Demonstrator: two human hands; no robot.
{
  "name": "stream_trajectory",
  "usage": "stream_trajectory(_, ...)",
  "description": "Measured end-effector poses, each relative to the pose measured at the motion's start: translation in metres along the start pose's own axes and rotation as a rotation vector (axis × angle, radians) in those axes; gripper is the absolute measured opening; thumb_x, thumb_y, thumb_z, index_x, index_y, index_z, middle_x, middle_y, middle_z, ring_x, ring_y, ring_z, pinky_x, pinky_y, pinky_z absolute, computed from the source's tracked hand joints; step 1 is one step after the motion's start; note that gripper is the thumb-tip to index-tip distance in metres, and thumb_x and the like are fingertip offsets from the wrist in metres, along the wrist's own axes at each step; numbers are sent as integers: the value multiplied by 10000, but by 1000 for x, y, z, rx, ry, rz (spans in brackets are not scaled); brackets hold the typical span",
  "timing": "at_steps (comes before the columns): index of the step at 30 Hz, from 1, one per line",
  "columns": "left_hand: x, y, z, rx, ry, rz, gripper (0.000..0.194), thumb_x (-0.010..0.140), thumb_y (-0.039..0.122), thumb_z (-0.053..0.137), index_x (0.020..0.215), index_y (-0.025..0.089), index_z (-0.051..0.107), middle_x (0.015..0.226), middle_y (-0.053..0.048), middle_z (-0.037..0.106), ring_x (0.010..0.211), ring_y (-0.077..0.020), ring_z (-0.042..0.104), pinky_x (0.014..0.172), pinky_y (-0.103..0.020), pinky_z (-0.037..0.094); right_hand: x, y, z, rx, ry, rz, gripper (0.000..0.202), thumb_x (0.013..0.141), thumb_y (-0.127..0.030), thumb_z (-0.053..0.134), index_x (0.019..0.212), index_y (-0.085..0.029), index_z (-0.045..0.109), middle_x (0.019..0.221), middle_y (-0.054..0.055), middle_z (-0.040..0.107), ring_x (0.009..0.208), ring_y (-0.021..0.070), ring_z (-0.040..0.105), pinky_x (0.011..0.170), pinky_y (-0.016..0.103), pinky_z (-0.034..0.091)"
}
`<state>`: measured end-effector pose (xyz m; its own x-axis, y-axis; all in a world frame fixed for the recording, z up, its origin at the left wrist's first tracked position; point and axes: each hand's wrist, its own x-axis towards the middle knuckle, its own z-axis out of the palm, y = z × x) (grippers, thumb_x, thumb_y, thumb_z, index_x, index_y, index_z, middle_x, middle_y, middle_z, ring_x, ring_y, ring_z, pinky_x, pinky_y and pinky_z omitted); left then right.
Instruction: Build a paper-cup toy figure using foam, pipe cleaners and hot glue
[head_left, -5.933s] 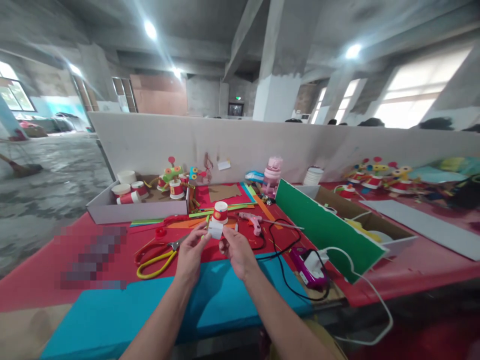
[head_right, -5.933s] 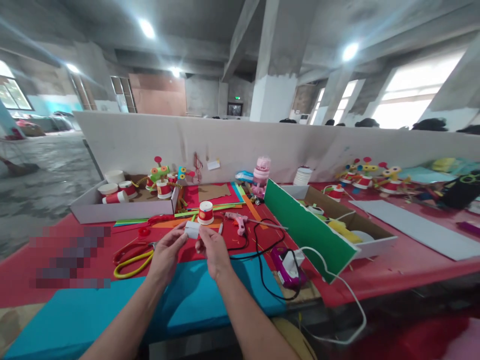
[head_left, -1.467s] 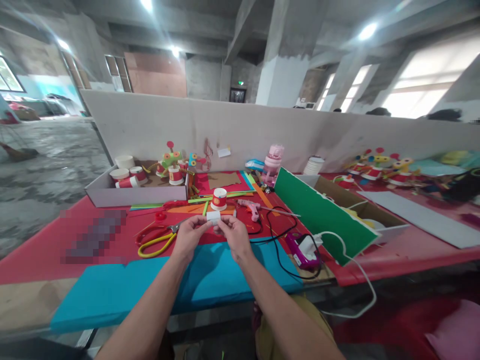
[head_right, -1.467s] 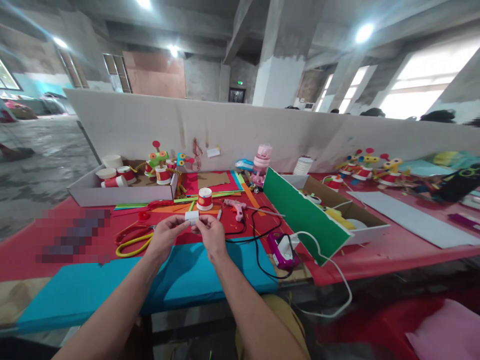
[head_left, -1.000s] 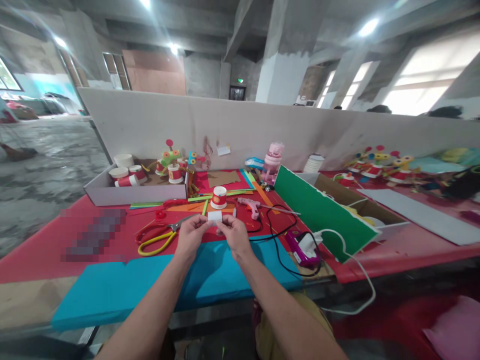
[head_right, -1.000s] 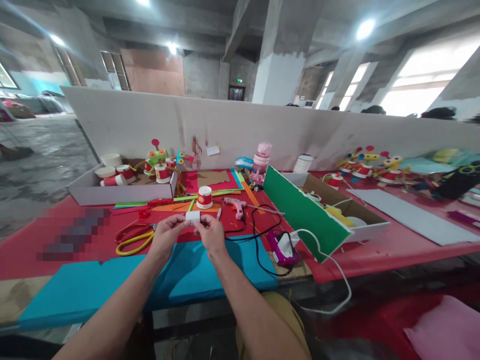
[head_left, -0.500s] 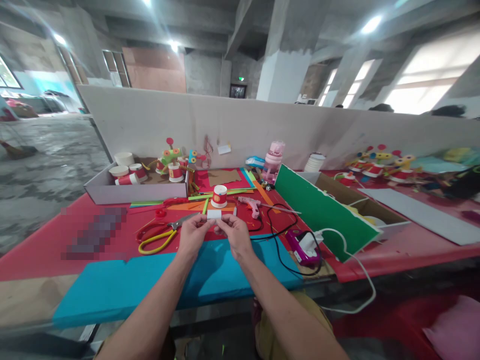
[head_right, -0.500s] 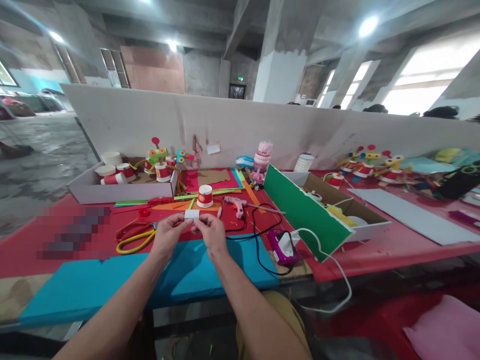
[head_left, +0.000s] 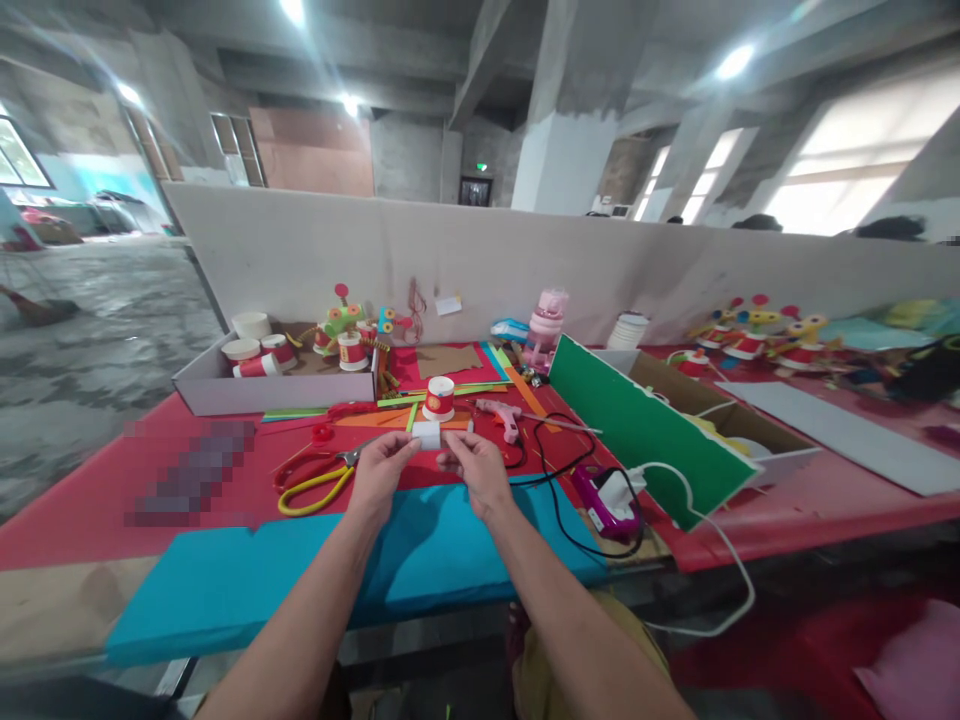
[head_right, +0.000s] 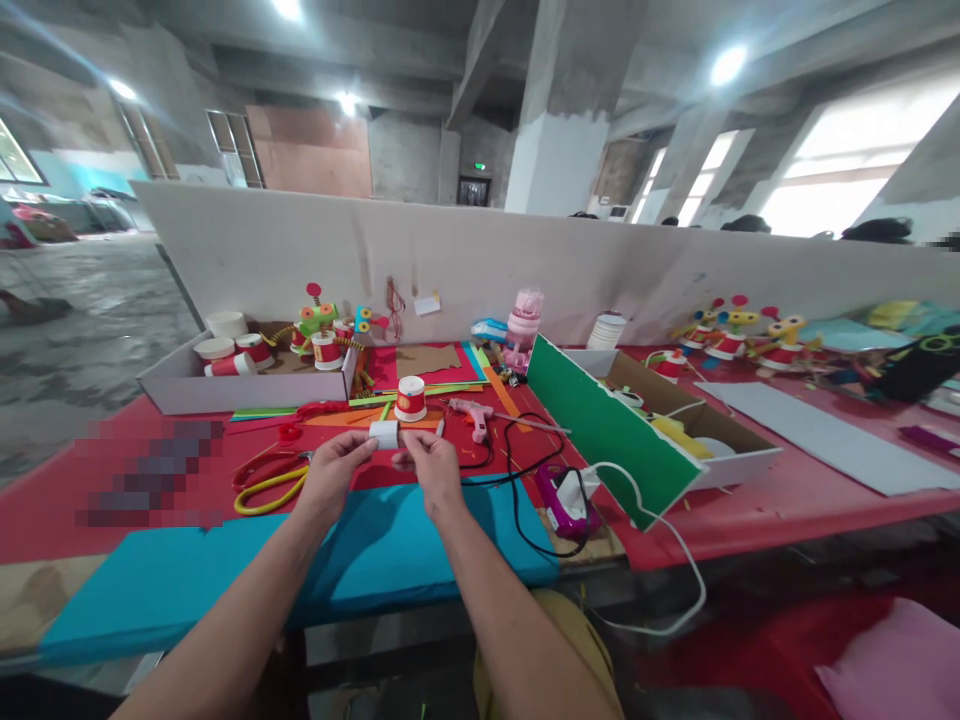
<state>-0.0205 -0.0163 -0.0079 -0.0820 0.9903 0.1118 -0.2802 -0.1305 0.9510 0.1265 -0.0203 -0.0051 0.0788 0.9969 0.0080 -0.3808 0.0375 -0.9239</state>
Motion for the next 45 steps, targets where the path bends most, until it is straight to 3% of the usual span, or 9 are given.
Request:
stream_trajectory(4,5,3,-8,-342,36,-219,305,580,263,839,819,160,679,786,-6,688,666,-114,607,632,-239,493,4,-7,-5,-39,25,-111,471,662,-474,758,1034,-204,656,1028,58,691,696,122,630,647,257,529)
stream_trajectory(9,-1,6,-5,-510,-98,-347,177,713,192,748,872,169,676,792,-24,698,663,-117,625,644,-245,533,-7,-7,1,-227,-234,-281,750,607,-289,832,1296,-287,536,1383,86,526,1121,219,586,924,345,490)
stream_trajectory(15,-9,1,8,-503,-217,-380,229,716,186,745,931,162,670,801,-26,689,672,-114,630,668,-244,546,-13,-8,8,-287,-269,-376,500,744,-301,726,1218,-224,588,1144,57,674,1046,205,637,950,331,481)
stream_trajectory(18,-9,6,4,-333,-203,-289,287,706,216,768,969,176,659,874,-23,679,736,-119,639,677,-244,547,-11,-8,3,-358,-222,-420,440,755,-324,720,1163,-200,615,1094,57,691,1014,205,648,926,325,498)
stream_trajectory(21,-10,14,-2,-104,-288,-89,430,705,210,777,1111,217,633,1093,-37,658,912,-141,635,783,-255,538,-10,-9,-1,-429,-168,-455,475,746,-343,731,1186,-204,617,1133,68,688,1042,217,641,930,339,504)
stream_trajectory(25,-10,15,-3,120,-396,88,534,709,191,771,1211,228,595,1044,-35,666,914,-147,625,820,-263,519,-12,-9,-1,-412,-182,-445,477,742,-340,734,1190,-217,629,1115,52,700,1019,212,659,914,332,524)
stream_trajectory(31,-6,7,0,207,-306,254,411,724,234,748,1116,189,634,1093,-65,653,1012,-197,613,828,-295,524,-12,-8,0,-423,-209,-430,472,747,-324,728,1197,-206,646,1157,54,696,1076,221,650,964,340,504)
stream_trajectory(36,-5,5,-2,302,-329,291,403,764,220,688,1156,188,599,1122,-79,651,1016,-203,624,863,-325,514,-11,-8,-2,-441,-228,-415,517,735,-324,737,1225,-201,630,1148,65,697,1018,212,666,928,337,522)
stream_trajectory(45,-12,0,6,771,-212,562,395,702,83,564,1083,187,573,1060,-69,637,999,-220,570,898,-384,460,-10,-2,-4,-483,-259,-351,404,724,-356,740,1091,-198,686,986,51,725,877,207,674,834,343,546)
